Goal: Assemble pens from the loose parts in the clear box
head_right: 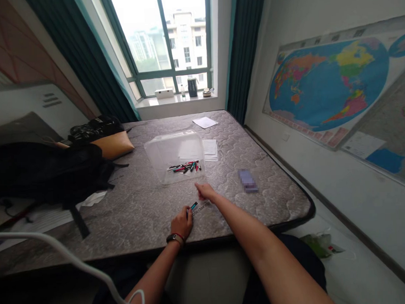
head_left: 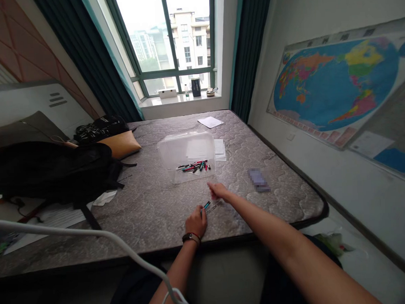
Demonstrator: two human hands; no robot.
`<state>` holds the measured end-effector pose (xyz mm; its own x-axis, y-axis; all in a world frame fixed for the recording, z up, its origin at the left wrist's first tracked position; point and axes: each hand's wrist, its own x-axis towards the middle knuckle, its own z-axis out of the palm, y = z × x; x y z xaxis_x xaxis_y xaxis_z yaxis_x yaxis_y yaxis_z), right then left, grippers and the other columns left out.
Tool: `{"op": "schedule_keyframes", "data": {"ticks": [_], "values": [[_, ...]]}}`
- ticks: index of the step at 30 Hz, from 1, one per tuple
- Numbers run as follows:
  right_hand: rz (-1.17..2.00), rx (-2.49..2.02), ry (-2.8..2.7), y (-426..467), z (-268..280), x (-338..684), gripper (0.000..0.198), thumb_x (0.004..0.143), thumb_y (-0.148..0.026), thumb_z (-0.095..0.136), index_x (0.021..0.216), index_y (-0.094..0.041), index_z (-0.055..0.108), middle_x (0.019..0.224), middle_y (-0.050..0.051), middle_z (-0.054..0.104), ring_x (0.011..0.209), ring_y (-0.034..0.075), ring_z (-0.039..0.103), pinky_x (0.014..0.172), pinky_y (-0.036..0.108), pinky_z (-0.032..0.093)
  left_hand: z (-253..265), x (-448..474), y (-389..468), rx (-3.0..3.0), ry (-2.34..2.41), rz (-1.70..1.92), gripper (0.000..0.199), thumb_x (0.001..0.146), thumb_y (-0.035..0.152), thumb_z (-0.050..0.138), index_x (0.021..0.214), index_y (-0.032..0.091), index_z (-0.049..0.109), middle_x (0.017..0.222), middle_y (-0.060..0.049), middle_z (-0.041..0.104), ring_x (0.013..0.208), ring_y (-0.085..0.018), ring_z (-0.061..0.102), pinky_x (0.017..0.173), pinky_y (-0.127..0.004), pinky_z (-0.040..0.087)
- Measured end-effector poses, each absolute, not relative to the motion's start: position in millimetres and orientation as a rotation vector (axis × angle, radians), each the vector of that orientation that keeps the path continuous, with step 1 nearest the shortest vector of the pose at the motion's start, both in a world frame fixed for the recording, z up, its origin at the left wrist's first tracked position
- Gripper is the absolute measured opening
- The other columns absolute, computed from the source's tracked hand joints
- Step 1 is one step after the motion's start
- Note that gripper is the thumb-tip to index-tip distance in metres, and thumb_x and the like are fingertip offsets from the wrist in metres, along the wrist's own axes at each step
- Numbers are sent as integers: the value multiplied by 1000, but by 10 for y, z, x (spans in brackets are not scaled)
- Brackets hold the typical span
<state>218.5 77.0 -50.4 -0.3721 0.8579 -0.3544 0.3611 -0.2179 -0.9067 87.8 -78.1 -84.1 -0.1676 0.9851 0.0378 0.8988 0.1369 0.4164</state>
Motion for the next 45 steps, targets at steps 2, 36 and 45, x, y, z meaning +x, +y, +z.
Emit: {"op": "schedule_keyframes", "data": {"ticks": [2,36,45], "values": [[1665,-1255,-1432,894,-285,2102,54,92,-64,38,80,-16,61,67,4,63,57,13,58,56,22,44,-837,880,-784,1830,2178,514,37,99,43,30,119,23,53,96,-7,72,84,-20,68,68,-26,39],[1795,-1101,-1392,328,-1005,2323,40,75,-53,68,90,-16,68,73,1,67,52,8,53,46,18,37,-954,857,-781,2413,1495,812,54,90,40,47,141,24,42,128,-8,60,114,-23,59,97,-35,48],[1686,-1161,-1640,267,-1060,2301,32,77,-46,67,78,-14,67,62,-1,61,54,10,55,50,19,40,-1121,829,-717,2214,1934,693,36,97,33,36,127,27,56,109,-6,66,95,-21,63,77,-28,49]]}}
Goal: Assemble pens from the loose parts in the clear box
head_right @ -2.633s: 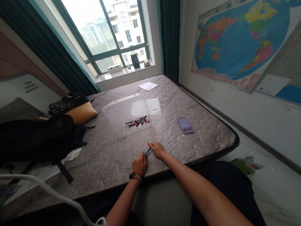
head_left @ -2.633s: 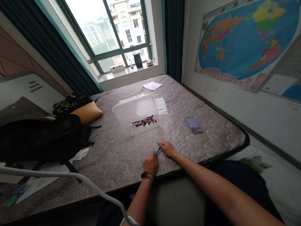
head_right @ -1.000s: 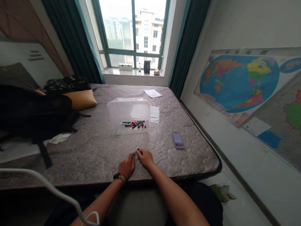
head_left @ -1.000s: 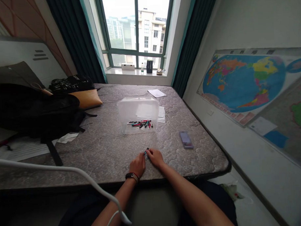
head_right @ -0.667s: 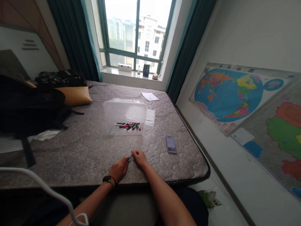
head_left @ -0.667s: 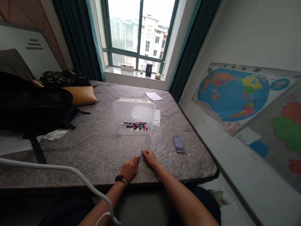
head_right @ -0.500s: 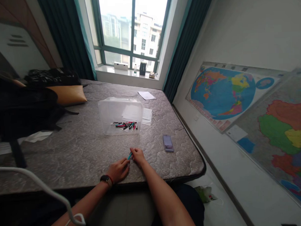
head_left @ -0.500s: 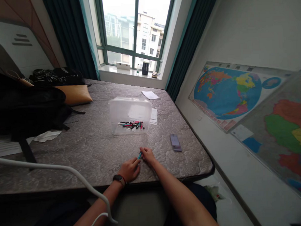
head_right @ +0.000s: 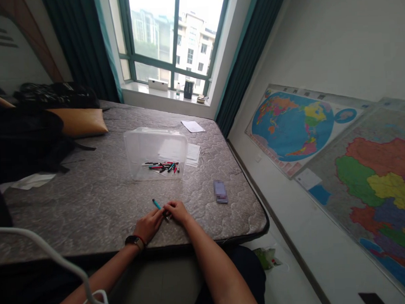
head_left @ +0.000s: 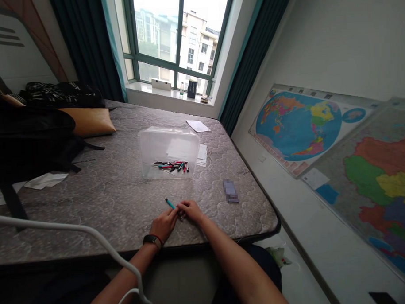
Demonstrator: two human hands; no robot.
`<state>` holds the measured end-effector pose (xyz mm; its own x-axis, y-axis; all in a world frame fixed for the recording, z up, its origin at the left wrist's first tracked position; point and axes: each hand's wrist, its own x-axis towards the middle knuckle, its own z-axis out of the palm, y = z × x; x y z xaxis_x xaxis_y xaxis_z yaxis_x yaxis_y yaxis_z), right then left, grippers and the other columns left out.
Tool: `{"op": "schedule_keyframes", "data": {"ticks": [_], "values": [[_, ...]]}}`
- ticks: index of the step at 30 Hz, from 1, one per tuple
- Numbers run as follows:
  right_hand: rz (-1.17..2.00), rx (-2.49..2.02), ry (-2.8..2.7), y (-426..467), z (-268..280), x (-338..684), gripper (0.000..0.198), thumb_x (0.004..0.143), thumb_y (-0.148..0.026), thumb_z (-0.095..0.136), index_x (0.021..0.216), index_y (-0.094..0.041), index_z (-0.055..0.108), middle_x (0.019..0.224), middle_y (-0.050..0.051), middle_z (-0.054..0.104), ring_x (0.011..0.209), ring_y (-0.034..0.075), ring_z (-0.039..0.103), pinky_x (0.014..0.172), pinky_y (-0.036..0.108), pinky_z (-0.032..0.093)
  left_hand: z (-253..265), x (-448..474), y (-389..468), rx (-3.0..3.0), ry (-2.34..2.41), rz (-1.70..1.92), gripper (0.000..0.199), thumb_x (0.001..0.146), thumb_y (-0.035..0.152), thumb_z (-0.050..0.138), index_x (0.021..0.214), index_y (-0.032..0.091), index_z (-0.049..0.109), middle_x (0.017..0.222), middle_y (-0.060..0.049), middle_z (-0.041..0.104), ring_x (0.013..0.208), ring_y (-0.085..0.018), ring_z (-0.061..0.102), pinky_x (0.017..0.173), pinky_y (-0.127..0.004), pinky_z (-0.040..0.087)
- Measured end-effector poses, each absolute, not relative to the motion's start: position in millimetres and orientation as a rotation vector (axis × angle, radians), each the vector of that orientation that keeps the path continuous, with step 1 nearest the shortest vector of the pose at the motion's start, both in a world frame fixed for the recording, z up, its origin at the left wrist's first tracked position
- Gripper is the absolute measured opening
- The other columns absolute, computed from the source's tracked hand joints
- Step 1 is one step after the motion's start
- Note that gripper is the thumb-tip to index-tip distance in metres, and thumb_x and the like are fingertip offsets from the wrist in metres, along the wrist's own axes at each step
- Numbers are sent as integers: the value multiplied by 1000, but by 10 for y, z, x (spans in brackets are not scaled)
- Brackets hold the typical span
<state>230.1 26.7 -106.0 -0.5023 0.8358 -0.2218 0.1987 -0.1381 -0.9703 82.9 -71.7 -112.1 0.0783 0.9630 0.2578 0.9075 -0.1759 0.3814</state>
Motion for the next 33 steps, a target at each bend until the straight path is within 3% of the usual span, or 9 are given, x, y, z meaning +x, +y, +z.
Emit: {"op": "schedule_keyframes", "data": {"ticks": [4,9,13,16,21,30,33], "values": [[1435,-1248,-1736,266,-1119,2247,34,84,-47,60,68,-16,60,55,-3,56,52,9,52,53,20,41,-1054,827,-729,2231,1978,630,33,96,37,38,117,31,62,97,-5,61,90,-21,58,77,-30,45],[1480,-1265,-1720,272,-1091,2256,44,86,-54,54,63,-17,57,55,-2,57,50,10,52,51,20,39,-963,855,-734,2265,1976,729,27,95,37,43,105,26,66,118,-8,59,109,-25,52,94,-38,37],[1478,-1295,-1748,263,-1069,2271,55,89,-59,45,53,-18,54,43,-3,49,40,9,44,45,21,34,-966,867,-714,2174,2013,647,36,98,41,34,101,22,64,98,-7,66,93,-23,59,84,-34,41],[1440,-1259,-1877,268,-1065,2273,62,90,-58,43,43,-18,50,37,-3,43,37,9,40,47,22,34,-999,862,-698,2116,2046,683,38,99,41,31,110,21,61,102,-7,68,91,-22,62,80,-31,42],[1444,-1273,-1904,296,-1080,2261,53,89,-50,48,47,-18,51,40,-4,45,40,9,40,47,22,31,-1030,857,-694,2083,2071,686,36,98,43,35,116,21,57,104,-8,70,94,-22,65,81,-30,43],[1536,-1254,-1892,283,-1043,2285,43,91,-33,43,50,-19,50,43,-4,46,41,9,41,48,22,32,-949,876,-710,2055,2093,635,39,100,37,27,92,21,61,90,-7,69,87,-19,64,77,-29,42],[1624,-1256,-1816,266,-1022,2294,32,88,-26,43,57,-19,50,50,-4,50,41,9,42,46,21,32,-956,879,-707,2035,2097,656,36,99,41,31,106,21,60,97,-9,70,91,-21,65,80,-30,43]]}}
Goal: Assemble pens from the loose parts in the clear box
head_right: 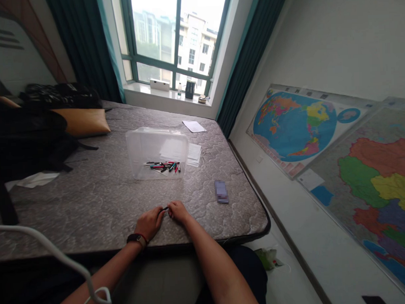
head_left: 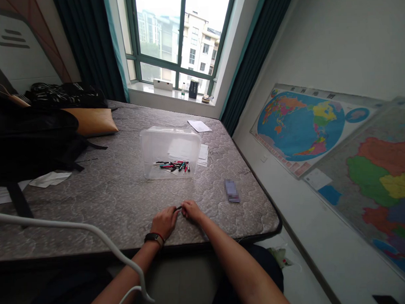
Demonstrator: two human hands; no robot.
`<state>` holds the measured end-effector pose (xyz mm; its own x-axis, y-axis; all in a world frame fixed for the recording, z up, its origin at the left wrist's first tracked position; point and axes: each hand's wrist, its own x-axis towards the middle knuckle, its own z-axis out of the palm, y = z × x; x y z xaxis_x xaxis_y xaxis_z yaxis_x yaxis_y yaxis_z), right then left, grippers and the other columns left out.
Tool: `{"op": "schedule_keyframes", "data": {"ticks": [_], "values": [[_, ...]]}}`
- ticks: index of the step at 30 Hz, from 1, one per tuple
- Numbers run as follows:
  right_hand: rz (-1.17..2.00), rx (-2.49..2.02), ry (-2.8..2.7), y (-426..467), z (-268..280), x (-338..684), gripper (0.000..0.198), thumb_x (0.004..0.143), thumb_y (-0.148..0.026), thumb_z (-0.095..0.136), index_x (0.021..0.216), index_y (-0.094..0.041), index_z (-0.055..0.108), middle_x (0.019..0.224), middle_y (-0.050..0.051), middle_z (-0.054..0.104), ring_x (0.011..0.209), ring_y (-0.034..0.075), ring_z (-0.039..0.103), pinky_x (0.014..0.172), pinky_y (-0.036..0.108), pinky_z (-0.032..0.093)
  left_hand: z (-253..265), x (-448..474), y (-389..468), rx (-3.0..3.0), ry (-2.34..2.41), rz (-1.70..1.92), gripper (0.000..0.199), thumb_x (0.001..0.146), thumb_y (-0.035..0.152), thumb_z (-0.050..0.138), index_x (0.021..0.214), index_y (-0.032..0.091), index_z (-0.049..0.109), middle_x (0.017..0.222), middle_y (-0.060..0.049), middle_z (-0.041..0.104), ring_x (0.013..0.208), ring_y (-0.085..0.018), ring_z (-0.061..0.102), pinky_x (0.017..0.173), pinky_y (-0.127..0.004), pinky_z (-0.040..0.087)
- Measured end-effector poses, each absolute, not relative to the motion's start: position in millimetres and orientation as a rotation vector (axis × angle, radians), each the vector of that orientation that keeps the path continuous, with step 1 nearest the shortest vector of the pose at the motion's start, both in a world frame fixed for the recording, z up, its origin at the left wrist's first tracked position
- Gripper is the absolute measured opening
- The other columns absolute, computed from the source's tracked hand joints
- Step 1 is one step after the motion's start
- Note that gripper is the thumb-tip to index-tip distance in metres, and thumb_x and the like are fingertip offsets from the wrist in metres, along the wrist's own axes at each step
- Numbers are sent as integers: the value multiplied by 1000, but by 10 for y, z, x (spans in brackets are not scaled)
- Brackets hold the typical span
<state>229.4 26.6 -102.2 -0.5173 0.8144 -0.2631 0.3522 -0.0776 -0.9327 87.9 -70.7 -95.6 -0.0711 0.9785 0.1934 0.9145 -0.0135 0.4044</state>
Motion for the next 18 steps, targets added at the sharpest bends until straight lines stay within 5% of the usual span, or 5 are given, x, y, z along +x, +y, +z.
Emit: {"op": "schedule_keyframes", "data": {"ticks": [4,10,14,18], "values": [[1676,-1209,-1763,259,-1031,2305,27,87,-28,45,62,-19,50,53,-4,52,41,9,43,44,22,31,-993,872,-711,1997,2082,597,32,98,38,35,118,24,56,103,-8,70,89,-20,66,76,-29,44],[1416,-1244,-1943,283,-1083,2279,56,89,-58,43,49,-19,46,44,-5,37,45,9,37,47,22,27,-961,867,-721,2116,2081,606,34,99,39,31,107,25,61,98,-6,68,90,-20,63,76,-29,42],[1425,-1210,-1911,269,-1108,2276,54,87,-62,45,54,-19,47,46,-5,41,46,9,39,47,21,29,-924,881,-710,2121,2107,618,37,99,38,30,99,23,63,95,-7,66,96,-21,60,84,-31,41],[1543,-1179,-1774,260,-1117,2287,46,86,-61,48,63,-20,48,50,-5,49,41,9,43,43,21,32,-958,888,-701,2020,2095,654,35,98,41,33,115,22,57,105,-8,68,95,-20,63,81,-30,43]]}}
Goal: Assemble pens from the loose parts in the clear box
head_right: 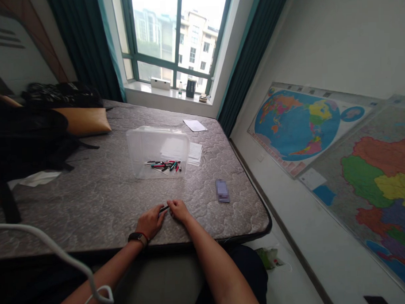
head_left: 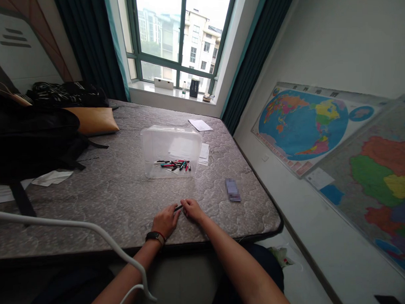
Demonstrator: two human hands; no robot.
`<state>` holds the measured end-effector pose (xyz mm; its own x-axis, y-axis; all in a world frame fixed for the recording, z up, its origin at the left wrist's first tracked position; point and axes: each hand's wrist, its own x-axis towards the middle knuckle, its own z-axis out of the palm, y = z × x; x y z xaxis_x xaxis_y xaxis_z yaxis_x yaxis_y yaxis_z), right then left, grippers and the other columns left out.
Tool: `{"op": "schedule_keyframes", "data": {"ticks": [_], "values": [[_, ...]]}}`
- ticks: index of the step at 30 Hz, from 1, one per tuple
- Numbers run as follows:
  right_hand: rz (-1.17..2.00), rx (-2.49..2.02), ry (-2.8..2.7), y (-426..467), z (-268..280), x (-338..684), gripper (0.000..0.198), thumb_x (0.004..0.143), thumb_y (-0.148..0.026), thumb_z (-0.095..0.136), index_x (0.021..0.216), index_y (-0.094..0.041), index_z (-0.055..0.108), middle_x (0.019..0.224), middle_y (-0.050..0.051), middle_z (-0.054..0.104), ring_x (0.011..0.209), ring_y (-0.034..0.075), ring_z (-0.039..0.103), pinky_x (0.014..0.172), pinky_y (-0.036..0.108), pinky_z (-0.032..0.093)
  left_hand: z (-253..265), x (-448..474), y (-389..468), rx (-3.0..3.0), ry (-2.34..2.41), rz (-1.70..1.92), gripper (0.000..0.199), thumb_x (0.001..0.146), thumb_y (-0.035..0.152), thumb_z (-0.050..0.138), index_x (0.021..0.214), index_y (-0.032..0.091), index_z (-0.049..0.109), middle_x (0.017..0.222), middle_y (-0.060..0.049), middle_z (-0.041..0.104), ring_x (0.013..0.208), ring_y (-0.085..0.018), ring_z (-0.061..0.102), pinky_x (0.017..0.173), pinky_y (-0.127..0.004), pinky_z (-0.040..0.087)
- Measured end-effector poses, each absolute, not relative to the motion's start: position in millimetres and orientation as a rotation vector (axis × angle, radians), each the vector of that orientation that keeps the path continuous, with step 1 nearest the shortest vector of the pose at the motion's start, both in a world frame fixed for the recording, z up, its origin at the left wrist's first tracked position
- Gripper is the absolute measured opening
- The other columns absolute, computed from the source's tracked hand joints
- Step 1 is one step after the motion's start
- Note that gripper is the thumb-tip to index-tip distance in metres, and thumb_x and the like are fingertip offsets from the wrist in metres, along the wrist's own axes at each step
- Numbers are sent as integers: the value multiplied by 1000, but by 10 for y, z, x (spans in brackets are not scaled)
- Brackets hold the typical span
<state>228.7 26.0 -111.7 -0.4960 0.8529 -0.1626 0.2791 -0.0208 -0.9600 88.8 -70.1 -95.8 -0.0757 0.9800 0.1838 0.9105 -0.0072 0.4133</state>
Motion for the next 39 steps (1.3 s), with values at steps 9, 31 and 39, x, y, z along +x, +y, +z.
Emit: {"op": "schedule_keyframes", "data": {"ticks": [9,31,39], "values": [[1336,-1294,-1641,222,-1196,2283,47,81,-57,55,54,-21,42,43,-6,45,37,8,40,41,21,31,-968,886,-705,1972,2111,659,32,100,38,27,114,23,53,109,-8,67,93,-19,65,73,-27,42],[1515,-1172,-1899,206,-1115,2231,52,83,-63,52,59,-17,55,45,-5,47,39,8,41,42,21,29,-928,879,-721,1923,2058,639,38,101,39,23,115,26,55,107,-6,66,98,-19,61,81,-28,41],[1563,-1217,-1626,221,-1040,2234,39,82,-50,53,57,-20,49,44,-5,46,37,8,39,40,22,27,-967,876,-712,1945,2061,660,33,100,40,26,104,22,54,100,-7,67,93,-19,63,76,-28,41]]}}
